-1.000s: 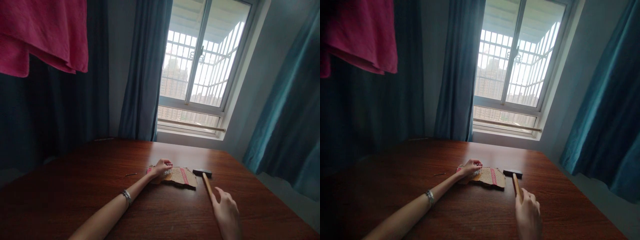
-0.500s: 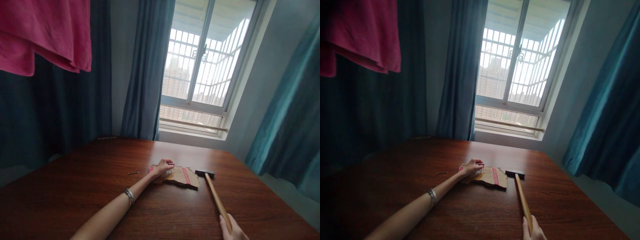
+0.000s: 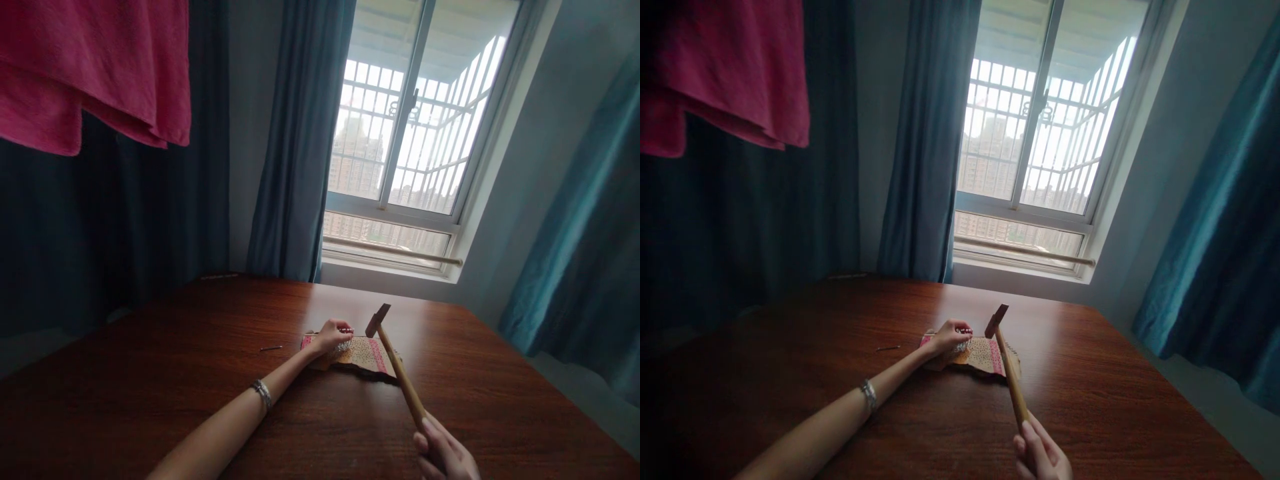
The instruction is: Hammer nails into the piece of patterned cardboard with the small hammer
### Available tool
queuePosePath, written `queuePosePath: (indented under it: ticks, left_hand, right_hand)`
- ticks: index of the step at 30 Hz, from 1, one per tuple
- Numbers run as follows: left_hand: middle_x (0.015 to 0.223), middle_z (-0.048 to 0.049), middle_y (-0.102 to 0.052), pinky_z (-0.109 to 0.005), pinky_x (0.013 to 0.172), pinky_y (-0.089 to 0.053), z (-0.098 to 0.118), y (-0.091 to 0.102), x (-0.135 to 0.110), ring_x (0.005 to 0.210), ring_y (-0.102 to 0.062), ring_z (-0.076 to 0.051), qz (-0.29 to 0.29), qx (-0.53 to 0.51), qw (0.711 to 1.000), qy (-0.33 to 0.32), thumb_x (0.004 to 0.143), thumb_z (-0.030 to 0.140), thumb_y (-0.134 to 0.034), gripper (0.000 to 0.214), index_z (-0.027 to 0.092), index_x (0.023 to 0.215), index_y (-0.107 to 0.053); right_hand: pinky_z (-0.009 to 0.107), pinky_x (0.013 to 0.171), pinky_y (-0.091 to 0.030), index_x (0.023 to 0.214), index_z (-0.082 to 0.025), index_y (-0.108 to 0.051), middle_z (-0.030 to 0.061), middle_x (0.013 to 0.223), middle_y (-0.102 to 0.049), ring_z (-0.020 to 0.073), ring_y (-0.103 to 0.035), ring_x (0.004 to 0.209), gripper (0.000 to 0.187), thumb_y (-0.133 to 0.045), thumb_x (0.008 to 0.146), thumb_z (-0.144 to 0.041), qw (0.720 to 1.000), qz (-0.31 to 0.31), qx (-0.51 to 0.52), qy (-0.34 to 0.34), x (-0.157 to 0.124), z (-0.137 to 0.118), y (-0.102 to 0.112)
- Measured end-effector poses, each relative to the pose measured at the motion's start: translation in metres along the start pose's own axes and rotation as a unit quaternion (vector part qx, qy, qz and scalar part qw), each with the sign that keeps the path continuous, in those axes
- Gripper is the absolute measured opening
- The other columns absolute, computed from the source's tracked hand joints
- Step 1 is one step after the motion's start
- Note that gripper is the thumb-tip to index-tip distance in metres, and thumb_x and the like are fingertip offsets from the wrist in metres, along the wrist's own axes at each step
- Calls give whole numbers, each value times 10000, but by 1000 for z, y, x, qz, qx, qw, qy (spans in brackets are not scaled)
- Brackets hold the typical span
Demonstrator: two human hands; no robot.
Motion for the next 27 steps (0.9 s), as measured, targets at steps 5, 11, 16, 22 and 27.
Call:
queuePosePath:
  ticks: [5,11,16,22,27]
  left_hand:
    - [757,-37,-673,-212,636,-406,-2,-2,1,720,-571,-155,-3,-5,1000,-22,672,303,-565,268,106,808,-686]
    - [720,-32,-658,-205,616,-390,-2,-1,1,700,-563,-152,3,3,1000,-31,664,305,-582,252,102,775,-682]
    - [747,-40,-664,-207,620,-392,-2,-1,0,720,-565,-158,-4,-8,999,-32,669,305,-584,255,104,792,-681]
    - [733,-35,-659,-208,618,-388,-3,-2,2,707,-562,-153,-4,-5,999,-47,667,305,-581,252,106,783,-685]
    - [711,-32,-656,-208,608,-391,-4,-3,3,685,-558,-149,-2,-11,999,-40,663,305,-578,251,102,766,-684]
  right_hand:
    - [116,297,-132,952,-160,-598,-82,499,-440,-39,-190,273,574,-748,502,-483,999,-44,1,-4,-8,-1,-29]
    - [117,302,-107,1022,-150,-580,-72,490,-446,-29,-204,278,653,-753,494,-493,998,-55,-19,-3,-11,-5,-37]
    - [124,300,-117,1027,-153,-587,-75,491,-442,-25,-211,276,656,-747,496,-503,998,-58,-24,9,-11,-8,-39]
    - [126,289,-123,1048,-160,-586,-73,499,-443,-19,-220,274,656,-733,512,-510,998,-49,-43,8,-12,-10,-36]
    - [124,299,-121,1046,-145,-591,-70,494,-441,-27,-215,273,674,-738,502,-515,998,-50,-39,10,-11,-10,-38]
Point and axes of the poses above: each hand's wrist, its own x-axis towards the middle knuckle, its own y-axis out of the back of the hand, z = x × y, the point moved 7 cm from there along x, towards the middle knuckle
